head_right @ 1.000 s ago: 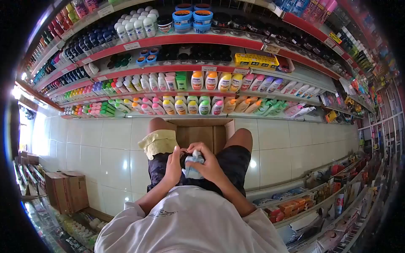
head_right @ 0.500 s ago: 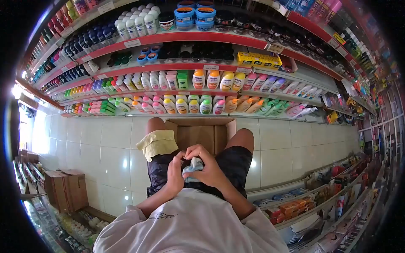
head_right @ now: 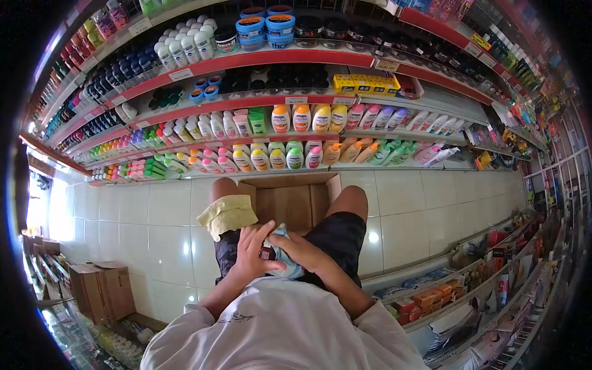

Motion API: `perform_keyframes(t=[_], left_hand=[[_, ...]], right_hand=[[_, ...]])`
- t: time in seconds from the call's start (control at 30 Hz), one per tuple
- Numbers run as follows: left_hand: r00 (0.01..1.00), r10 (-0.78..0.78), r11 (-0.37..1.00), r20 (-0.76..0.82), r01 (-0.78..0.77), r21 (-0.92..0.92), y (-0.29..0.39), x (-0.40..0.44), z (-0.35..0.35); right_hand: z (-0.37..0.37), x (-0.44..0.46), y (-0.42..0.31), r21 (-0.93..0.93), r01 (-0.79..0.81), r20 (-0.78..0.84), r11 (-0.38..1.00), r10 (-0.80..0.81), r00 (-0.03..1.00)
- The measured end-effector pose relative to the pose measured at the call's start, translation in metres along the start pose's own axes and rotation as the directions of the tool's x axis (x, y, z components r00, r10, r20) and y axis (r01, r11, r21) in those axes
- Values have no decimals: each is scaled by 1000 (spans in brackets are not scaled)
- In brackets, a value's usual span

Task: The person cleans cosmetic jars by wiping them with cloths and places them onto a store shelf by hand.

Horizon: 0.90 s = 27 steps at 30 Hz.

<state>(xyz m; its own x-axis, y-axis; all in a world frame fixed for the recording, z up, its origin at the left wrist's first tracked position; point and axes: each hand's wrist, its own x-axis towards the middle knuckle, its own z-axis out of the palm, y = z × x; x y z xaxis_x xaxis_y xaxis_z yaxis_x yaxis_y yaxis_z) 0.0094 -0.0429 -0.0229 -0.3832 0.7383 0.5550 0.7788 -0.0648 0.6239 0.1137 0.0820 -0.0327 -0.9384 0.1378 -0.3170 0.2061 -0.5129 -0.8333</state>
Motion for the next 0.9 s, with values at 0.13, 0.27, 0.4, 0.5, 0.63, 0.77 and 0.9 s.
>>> perform_keyframes(t=[0.13,0.27,0.4,0.5,0.63,0.77,0.9], left_hand=[[998,16,999,68,-19,49,-8,-6,1],[994,-73,986,77,84,-145,-6,-5,6],[989,-140,958,39,145,-246,-6,-6,12],[990,-134,973,49,141,-184,-12,-15,13],[984,-178,963,-2,173,-206,-9,-15,9],[985,-163,957,55,171,-235,-8,-14,6],[970,-242,871,32,231,-433,-5,-17,17]], right_hand=[[-2,-3,2,-92,-60,-66,994,54,996],[-5,-3,1,81,-74,-94,994,81,992],[-8,0,5,253,37,-240,967,26,970],[-15,3,11,127,171,-126,977,-156,980],[-7,-2,-1,37,165,-54,986,-163,985],[-19,0,10,-3,171,39,985,-170,985],[-25,1,20,41,160,-38,986,-158,987]])
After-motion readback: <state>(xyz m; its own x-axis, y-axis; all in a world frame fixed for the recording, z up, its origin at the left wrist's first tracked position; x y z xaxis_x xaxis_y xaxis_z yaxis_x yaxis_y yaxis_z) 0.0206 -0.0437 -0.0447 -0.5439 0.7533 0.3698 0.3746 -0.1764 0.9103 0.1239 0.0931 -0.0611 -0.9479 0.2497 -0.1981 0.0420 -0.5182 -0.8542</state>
